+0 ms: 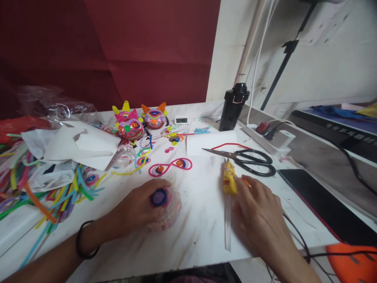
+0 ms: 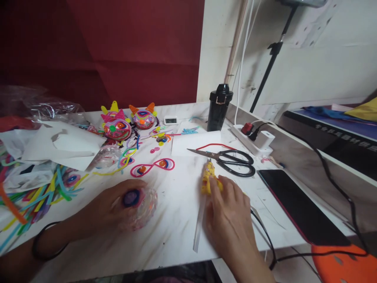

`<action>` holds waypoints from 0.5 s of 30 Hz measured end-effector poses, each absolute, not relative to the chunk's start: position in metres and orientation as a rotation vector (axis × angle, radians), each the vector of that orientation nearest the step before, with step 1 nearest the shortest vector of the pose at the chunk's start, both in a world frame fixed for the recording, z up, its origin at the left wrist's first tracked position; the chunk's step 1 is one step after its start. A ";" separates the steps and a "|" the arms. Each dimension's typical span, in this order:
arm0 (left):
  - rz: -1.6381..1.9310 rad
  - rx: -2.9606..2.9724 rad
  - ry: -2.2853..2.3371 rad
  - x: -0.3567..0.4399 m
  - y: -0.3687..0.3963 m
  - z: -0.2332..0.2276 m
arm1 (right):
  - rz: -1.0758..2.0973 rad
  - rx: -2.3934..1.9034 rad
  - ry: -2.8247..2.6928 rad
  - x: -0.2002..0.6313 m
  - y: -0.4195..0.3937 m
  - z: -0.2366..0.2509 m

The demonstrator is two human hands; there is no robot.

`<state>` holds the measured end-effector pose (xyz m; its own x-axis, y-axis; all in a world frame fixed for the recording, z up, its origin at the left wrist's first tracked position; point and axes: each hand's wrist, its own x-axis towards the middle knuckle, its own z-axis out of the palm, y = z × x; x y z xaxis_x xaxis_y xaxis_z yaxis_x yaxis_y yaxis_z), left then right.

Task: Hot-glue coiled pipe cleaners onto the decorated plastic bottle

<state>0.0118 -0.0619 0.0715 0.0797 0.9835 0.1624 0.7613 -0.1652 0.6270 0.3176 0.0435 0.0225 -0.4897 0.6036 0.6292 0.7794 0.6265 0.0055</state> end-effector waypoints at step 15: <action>0.606 1.879 1.519 0.010 -0.040 0.084 | -0.262 -1.003 -2.373 0.340 0.089 0.024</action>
<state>0.0105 -0.0401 0.0836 0.2258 0.9734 -0.0397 0.6785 -0.1280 0.7234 0.3399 0.0890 0.0239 -0.5738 0.6042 0.5529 0.7102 0.7033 -0.0315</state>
